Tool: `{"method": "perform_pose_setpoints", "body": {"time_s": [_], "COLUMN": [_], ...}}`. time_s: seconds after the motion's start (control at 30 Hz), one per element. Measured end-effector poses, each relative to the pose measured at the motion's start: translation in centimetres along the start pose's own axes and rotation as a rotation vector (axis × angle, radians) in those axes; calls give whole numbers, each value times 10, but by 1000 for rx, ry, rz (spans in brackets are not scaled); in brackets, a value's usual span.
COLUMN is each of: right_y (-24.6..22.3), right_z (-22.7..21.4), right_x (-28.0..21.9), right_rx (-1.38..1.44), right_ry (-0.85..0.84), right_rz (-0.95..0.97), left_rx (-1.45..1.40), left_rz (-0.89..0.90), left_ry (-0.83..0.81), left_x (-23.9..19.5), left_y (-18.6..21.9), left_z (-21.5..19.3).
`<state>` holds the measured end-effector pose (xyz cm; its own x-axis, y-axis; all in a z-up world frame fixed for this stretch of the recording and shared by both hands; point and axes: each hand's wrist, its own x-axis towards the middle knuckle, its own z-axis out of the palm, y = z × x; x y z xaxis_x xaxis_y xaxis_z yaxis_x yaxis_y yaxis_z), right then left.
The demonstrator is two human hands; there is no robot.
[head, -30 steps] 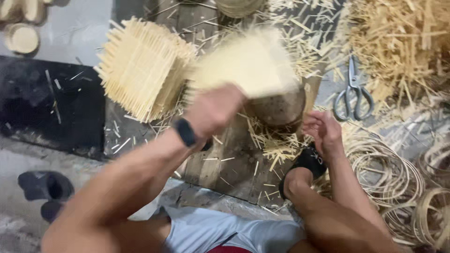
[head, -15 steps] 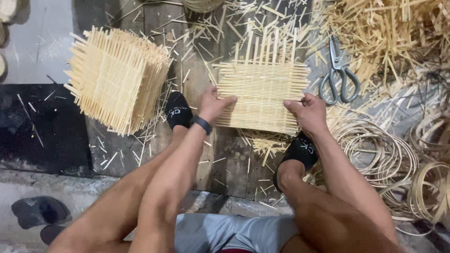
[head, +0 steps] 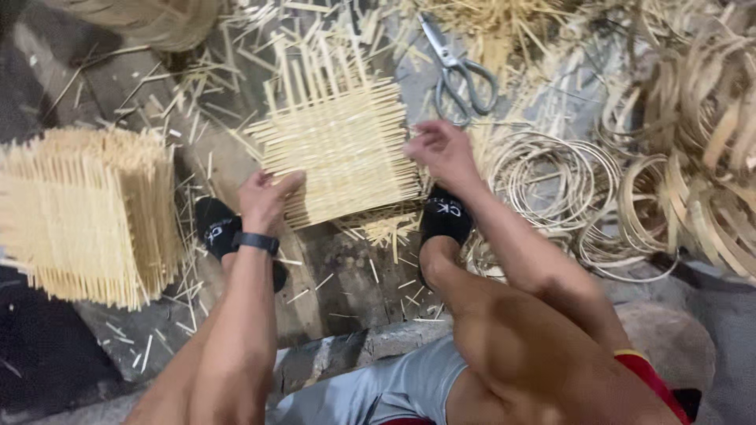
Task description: The person repeatedly places a woven bamboo mat over a circular wooden mold, then uses shears to trim the overhanging bamboo strips flush with the mold edge. The person stacks finished circles and repeats the process with new mats.
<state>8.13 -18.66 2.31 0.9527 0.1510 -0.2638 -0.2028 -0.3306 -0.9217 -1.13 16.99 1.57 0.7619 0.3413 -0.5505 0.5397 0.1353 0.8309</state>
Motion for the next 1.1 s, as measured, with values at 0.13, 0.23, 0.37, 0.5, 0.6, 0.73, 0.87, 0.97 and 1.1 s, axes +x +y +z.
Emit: {"method": "perform_pose_setpoints", "body": {"time_s": [0.13, 0.23, 0.37, 0.5, 0.6, 0.73, 0.87, 0.97, 1.1], "right_y": [11, 26, 43, 12, -43, -131, -214, -254, -278], "right_z": [-116, -198, -232, -245, -233, -170, -129, -120, -94], "right_x": [1, -4, -20, -39, -46, -42, -53, -63, -76], "right_rx": [-355, -1244, -1175, -882, -794, -819, -625, -763, -746], "right_ry": [233, -11, -128, 37, 76, -169, -283, -205, -385], "right_rz": [153, 82, 257, 251, -61, -435, -841, -625, -843], "left_rx": [247, 248, 278, 287, 315, 258, -270, -602, -632], "left_rz": [-22, 198, 403, 520, 624, 665, 108, -17, -58], "left_ry": [191, 325, 421, 470, 398, -230, -433, -468, -534], "left_x": [-11, -20, -34, -56, -83, -114, -147, -166, -173], "left_y": [13, 25, 51, 81, 101, 112, 125, 140, 174], "left_z": [7, 7, 2, 17, 58, 155, 191, 173, 147]}}
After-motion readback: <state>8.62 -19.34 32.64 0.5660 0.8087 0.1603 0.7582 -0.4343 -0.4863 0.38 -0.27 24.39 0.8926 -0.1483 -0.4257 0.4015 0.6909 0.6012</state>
